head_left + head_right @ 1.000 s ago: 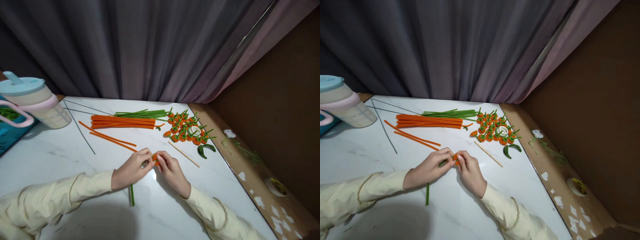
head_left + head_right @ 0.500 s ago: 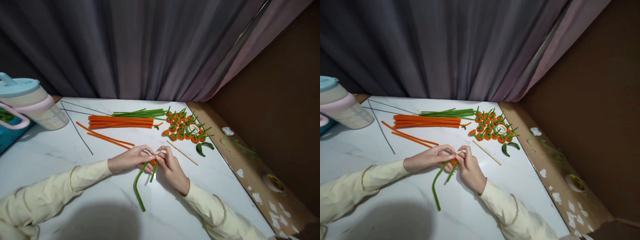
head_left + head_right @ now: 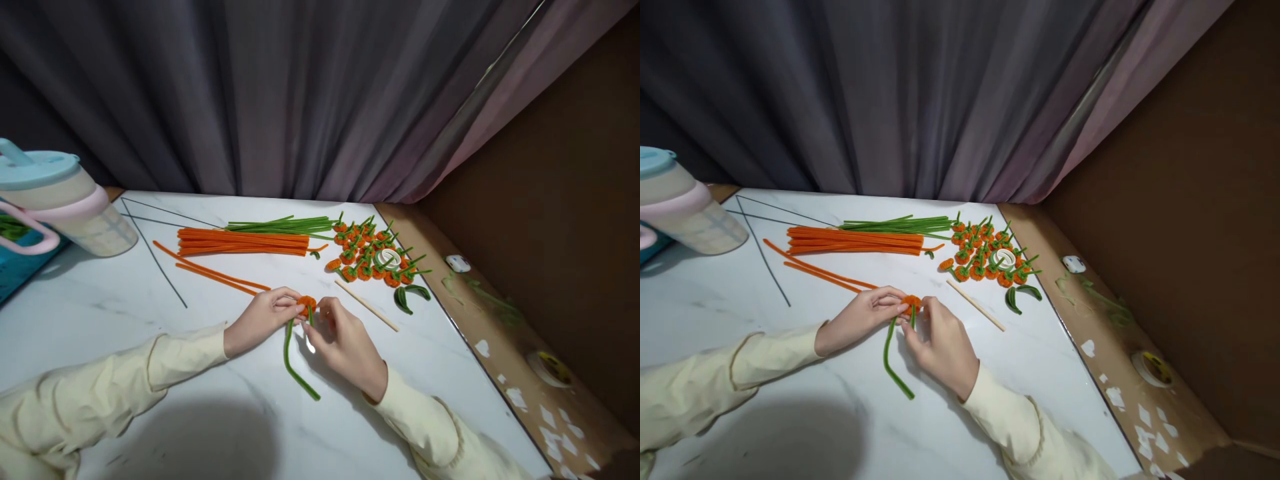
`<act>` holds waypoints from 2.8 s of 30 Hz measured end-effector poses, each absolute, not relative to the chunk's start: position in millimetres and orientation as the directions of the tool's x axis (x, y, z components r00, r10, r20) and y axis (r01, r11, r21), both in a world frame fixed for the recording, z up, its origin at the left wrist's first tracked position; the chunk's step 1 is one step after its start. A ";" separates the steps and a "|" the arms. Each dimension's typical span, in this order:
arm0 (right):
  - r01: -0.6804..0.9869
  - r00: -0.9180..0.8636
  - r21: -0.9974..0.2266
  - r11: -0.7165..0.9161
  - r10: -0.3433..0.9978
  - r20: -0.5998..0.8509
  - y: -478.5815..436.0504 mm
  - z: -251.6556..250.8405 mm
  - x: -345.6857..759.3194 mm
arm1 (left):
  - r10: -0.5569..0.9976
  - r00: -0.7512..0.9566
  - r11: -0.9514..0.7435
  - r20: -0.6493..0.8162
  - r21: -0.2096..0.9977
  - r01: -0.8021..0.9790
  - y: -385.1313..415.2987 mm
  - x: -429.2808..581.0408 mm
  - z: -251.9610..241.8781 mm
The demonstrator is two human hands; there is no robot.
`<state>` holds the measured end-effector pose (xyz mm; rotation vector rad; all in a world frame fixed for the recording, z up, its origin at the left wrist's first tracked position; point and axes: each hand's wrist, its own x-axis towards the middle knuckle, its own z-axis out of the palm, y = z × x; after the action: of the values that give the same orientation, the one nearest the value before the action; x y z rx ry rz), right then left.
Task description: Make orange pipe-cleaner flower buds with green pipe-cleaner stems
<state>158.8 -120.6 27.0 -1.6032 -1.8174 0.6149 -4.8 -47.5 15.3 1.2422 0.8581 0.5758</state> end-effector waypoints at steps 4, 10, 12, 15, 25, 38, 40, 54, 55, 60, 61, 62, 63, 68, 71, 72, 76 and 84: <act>0.657 -0.119 -0.728 0.197 0.980 0.157 -121.5 19.6 156.3 | 0.732 0.627 0.309 -0.267 0.950 0.044 -51.5 -5.8 18.5; 0.610 -0.095 -0.751 0.251 0.965 0.246 -121.8 20.2 157.5 | 0.620 0.723 0.482 -0.306 0.875 -0.043 -48.9 -9.1 19.3; 0.603 -0.068 -0.758 0.250 0.962 0.263 -122.6 20.3 156.5 | 0.611 0.728 0.505 -0.311 0.861 -0.056 -48.3 -9.1 17.4; 0.620 -0.051 -0.740 0.260 0.955 0.292 -123.2 20.1 154.9 | 0.628 0.708 0.528 -0.323 0.846 -0.082 -48.3 -8.0 15.1; 0.679 -0.117 -0.631 0.375 0.904 0.411 -123.0 13.1 153.2 | 0.690 0.641 0.487 -0.337 0.871 -0.065 -50.1 -6.3 16.0; 0.704 -0.156 -0.591 0.394 0.898 0.412 -123.1 8.0 149.9 | 0.710 0.636 0.436 -0.301 0.898 -0.062 -51.7 -5.8 8.3; 0.731 -0.190 -0.541 0.416 0.885 0.425 -123.3 8.2 150.5 | 0.710 0.640 0.431 -0.294 0.900 -0.065 -52.0 -5.8 7.5; 0.601 -0.074 -0.751 0.273 0.955 0.288 -121.5 16.0 153.5 | 0.714 0.640 0.415 -0.283 0.908 -0.061 -52.8 -5.9 8.1; 0.595 -0.068 -0.758 0.267 0.957 0.283 -121.8 16.2 153.3 | 0.713 0.641 0.415 -0.284 0.908 -0.060 -52.8 -5.8 8.2; 0.585 -0.056 -0.779 0.228 0.969 0.241 -122.6 18.1 151.8 | 0.714 0.647 0.404 -0.268 0.912 -0.068 -53.5 -6.0 7.7; 0.583 -0.057 -0.782 0.221 0.971 0.231 -122.3 18.6 151.5 | 0.715 0.646 0.403 -0.266 0.913 -0.070 -53.7 -6.0 7.5; 0.581 -0.059 -0.785 0.216 0.973 0.223 -121.8 19.2 151.1 | 0.715 0.647 0.404 -0.266 0.912 -0.071 -53.8 -6.1 7.6; 0.581 -0.062 -0.784 0.216 0.973 0.222 -121.0 19.8 150.8 | 0.715 0.647 0.405 -0.266 0.911 -0.073 -53.7 -6.1 8.0; 0.684 -0.145 -0.661 0.308 0.946 0.291 -109.0 28.7 148.8 | 0.743 0.619 0.392 -0.254 0.915 -0.096 -46.8 -8.0 18.2; 0.809 -0.254 -0.483 0.335 0.940 0.227 -94.7 43.2 145.8 | 0.757 0.604 0.376 -0.249 0.922 -0.092 -39.1 -12.8 27.8; 0.844 -0.287 -0.417 0.339 0.940 0.183 -89.4 49.5 144.0 | 0.754 0.607 0.376 -0.250 0.922 -0.087 -36.3 -15.1 30.7; 0.906 -0.357 -0.221 0.362 0.932 0.064 -69.3 71.9 132.3 | 0.753 0.609 0.396 -0.248 0.911 -0.118 -25.5 -24.4 38.8; 0.917 -0.364 -0.143 0.372 0.928 0.078 -53.9 61.6 113.0 | 0.771 0.573 0.478 -0.279 0.848 -0.229 -15.6 -36.3 31.0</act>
<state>113.0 -53.9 61.6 -1.6797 -2.4778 0.1127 -36.3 -15.6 31.0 0.8642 0.7257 0.6803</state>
